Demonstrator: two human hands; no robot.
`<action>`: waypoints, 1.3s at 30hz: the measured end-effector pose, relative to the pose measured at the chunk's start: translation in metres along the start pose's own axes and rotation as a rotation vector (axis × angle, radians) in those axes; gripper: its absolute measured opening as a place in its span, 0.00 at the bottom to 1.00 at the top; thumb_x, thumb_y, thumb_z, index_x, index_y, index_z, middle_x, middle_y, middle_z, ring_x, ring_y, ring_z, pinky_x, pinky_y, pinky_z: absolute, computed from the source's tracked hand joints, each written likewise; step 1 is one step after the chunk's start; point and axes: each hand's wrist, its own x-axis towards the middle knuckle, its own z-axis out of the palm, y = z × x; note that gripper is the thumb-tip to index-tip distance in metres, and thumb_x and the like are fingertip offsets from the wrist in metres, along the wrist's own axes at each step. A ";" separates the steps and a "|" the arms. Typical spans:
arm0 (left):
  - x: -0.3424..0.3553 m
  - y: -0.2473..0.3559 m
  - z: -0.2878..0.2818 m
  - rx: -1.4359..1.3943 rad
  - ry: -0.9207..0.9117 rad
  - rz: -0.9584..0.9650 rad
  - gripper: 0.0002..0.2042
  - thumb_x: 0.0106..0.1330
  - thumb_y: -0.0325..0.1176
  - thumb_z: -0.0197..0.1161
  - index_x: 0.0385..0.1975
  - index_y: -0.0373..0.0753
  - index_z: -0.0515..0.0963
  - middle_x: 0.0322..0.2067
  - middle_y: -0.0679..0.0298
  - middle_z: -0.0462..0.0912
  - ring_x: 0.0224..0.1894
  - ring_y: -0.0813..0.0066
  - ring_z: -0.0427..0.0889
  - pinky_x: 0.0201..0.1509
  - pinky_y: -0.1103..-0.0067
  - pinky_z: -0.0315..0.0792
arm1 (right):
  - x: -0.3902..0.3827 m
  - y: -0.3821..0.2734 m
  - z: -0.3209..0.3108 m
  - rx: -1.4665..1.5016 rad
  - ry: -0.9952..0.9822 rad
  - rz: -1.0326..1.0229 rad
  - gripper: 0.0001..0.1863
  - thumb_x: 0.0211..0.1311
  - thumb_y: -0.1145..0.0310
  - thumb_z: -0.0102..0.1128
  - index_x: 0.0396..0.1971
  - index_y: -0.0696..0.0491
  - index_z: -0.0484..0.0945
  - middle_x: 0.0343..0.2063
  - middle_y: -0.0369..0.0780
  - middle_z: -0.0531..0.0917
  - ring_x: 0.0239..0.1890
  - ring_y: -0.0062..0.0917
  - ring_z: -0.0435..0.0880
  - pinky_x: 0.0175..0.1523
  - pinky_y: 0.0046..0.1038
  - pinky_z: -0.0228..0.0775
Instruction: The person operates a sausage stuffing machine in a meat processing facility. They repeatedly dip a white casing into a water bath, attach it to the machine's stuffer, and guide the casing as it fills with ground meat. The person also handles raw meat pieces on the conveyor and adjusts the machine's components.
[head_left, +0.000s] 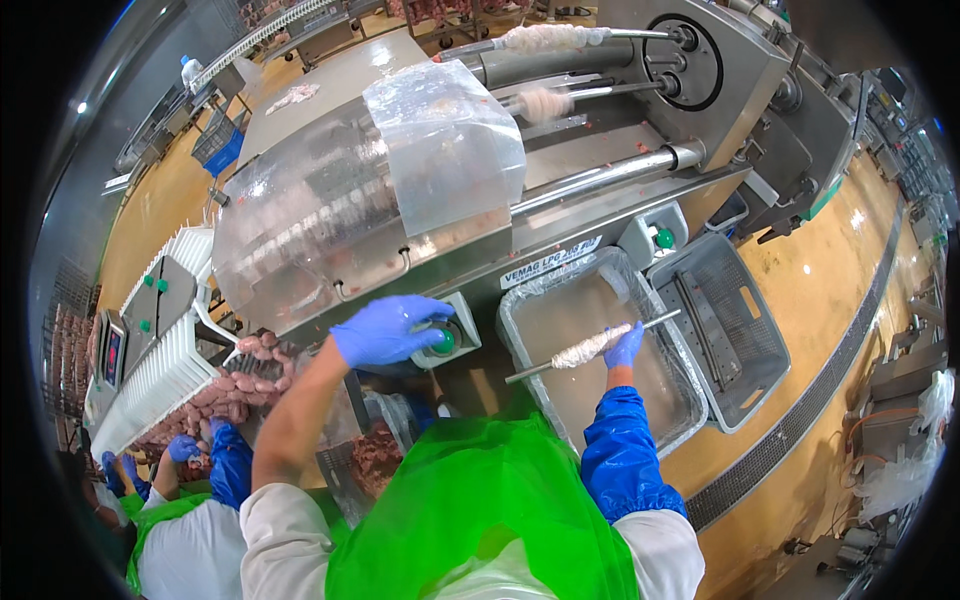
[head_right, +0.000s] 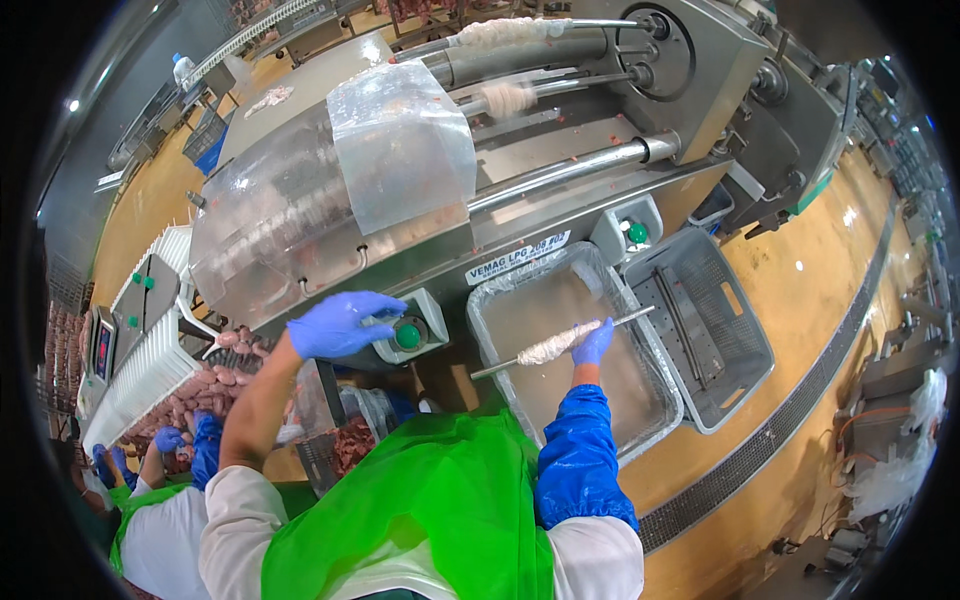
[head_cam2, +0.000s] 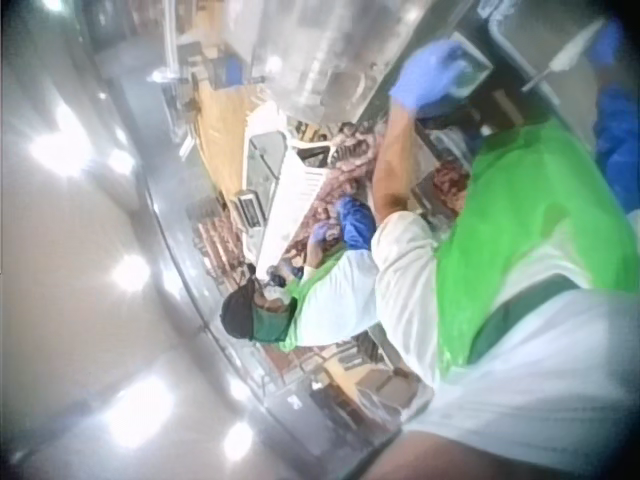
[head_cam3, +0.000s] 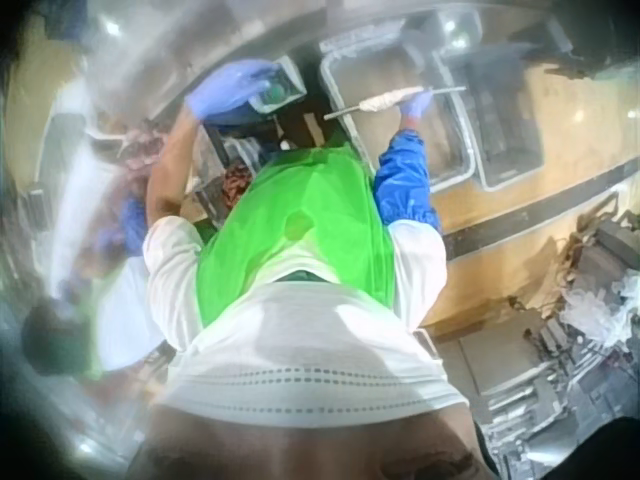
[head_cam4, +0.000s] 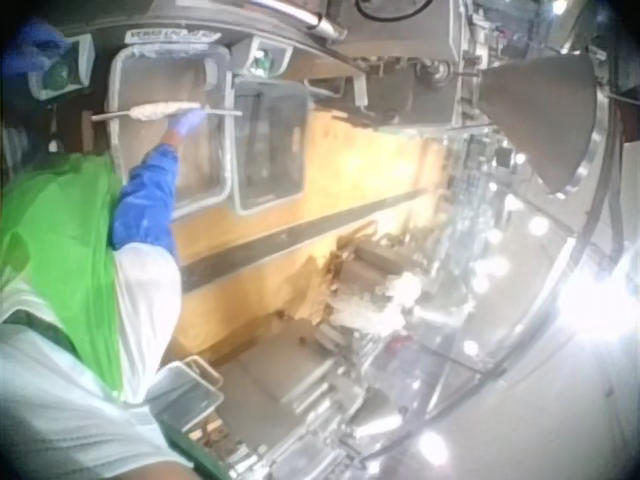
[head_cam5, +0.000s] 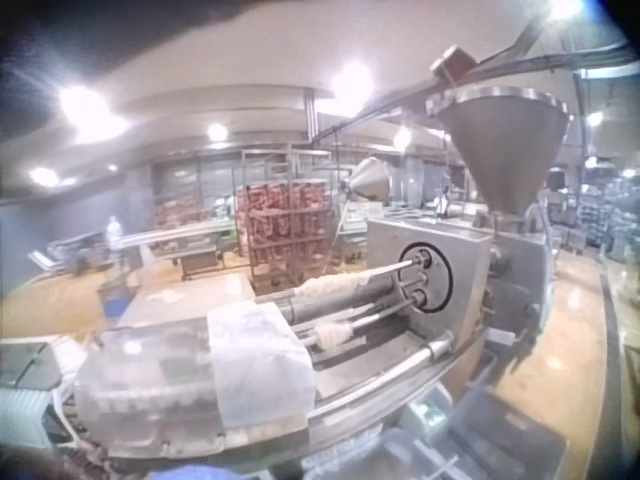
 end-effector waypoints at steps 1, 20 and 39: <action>0.003 0.005 -0.022 0.030 0.011 -0.002 0.15 0.66 0.40 0.59 0.48 0.39 0.78 0.41 0.53 0.82 0.43 0.57 0.81 0.49 0.69 0.75 | 0.004 0.002 -0.001 -0.020 0.027 -0.033 0.22 0.66 0.47 0.44 0.37 0.55 0.69 0.27 0.40 0.73 0.30 0.33 0.75 0.39 0.42 0.74; 0.230 -0.038 -0.214 0.706 0.615 0.285 0.08 0.63 0.33 0.55 0.37 0.38 0.78 0.34 0.56 0.81 0.37 0.54 0.79 0.43 0.62 0.71 | -0.088 -0.046 0.356 -1.298 -0.492 -1.337 0.15 0.63 0.71 0.52 0.47 0.57 0.80 0.29 0.42 0.84 0.30 0.27 0.82 0.40 0.31 0.74; 0.345 -0.041 -0.216 0.685 0.369 0.066 0.08 0.59 0.33 0.53 0.33 0.36 0.75 0.25 0.52 0.82 0.28 0.53 0.83 0.31 0.62 0.75 | -0.028 -0.038 0.426 -0.712 -0.845 -0.816 0.13 0.62 0.74 0.48 0.38 0.60 0.82 0.24 0.34 0.81 0.26 0.14 0.75 0.30 0.19 0.66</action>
